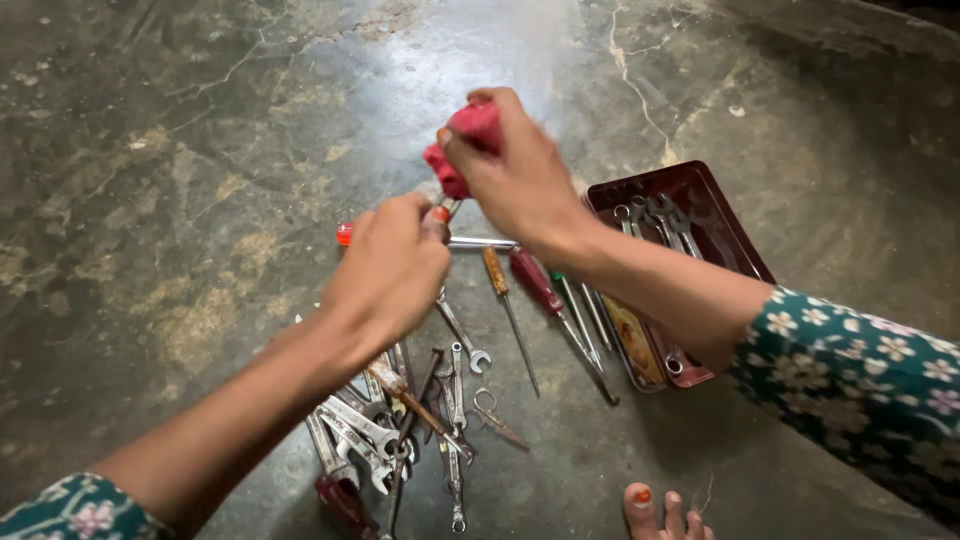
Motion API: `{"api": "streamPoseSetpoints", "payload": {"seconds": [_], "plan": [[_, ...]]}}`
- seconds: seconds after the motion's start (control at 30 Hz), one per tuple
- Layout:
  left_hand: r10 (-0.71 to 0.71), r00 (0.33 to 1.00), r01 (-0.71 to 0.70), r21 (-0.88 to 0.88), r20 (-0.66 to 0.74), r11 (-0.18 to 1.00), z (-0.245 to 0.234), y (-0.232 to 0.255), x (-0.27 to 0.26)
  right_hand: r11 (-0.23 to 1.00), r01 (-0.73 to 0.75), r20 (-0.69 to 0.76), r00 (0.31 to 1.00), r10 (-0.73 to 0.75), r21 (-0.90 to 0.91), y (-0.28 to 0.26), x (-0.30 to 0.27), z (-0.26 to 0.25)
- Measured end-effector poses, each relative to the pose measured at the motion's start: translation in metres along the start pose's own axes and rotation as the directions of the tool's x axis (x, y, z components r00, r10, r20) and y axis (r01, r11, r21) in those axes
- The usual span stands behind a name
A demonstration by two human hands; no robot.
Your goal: The person sits on the floor and wipes several metal tools, including wrenches and screwdrivers, with a red cloth. They handle the tools one at a time, wiping them thoroughly before placing them into a brown tray.
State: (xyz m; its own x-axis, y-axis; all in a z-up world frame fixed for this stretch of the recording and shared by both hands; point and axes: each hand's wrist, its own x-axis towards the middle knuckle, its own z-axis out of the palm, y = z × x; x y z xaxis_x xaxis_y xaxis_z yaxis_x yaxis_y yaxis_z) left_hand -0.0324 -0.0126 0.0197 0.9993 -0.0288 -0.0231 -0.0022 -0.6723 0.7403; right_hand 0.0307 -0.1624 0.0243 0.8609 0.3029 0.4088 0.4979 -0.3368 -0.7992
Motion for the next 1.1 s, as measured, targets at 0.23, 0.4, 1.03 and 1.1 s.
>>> {"api": "streamPoseSetpoints", "payload": {"seconds": [0.23, 0.4, 1.03, 1.1], "plan": [[0.022, 0.999, -0.025, 0.106, 0.026, 0.994, -0.004, 0.007, -0.017, 0.659, -0.695, 0.066, 0.701, 0.71, 0.286, 0.0, 0.021, 0.001], [-0.07, 0.995, 0.063, 0.088, 0.076, 0.994, -0.02, 0.012, -0.011, 0.885, -0.432, 0.167, 0.898, 0.406, 0.175, 0.0, 0.0, -0.001], [-0.049, 0.998, 0.053, 0.112, -0.041, 0.992, -0.014, 0.017, -0.017, 0.788, 0.037, -0.14, 0.978, -0.155, -0.614, 0.024, -0.014, 0.027], [-0.069, 0.996, 0.072, 0.079, -0.049, 0.994, -0.013, 0.017, -0.019, 0.757, 0.014, 0.016, 1.0, -0.004, -0.654, 0.023, -0.025, 0.024]]}}
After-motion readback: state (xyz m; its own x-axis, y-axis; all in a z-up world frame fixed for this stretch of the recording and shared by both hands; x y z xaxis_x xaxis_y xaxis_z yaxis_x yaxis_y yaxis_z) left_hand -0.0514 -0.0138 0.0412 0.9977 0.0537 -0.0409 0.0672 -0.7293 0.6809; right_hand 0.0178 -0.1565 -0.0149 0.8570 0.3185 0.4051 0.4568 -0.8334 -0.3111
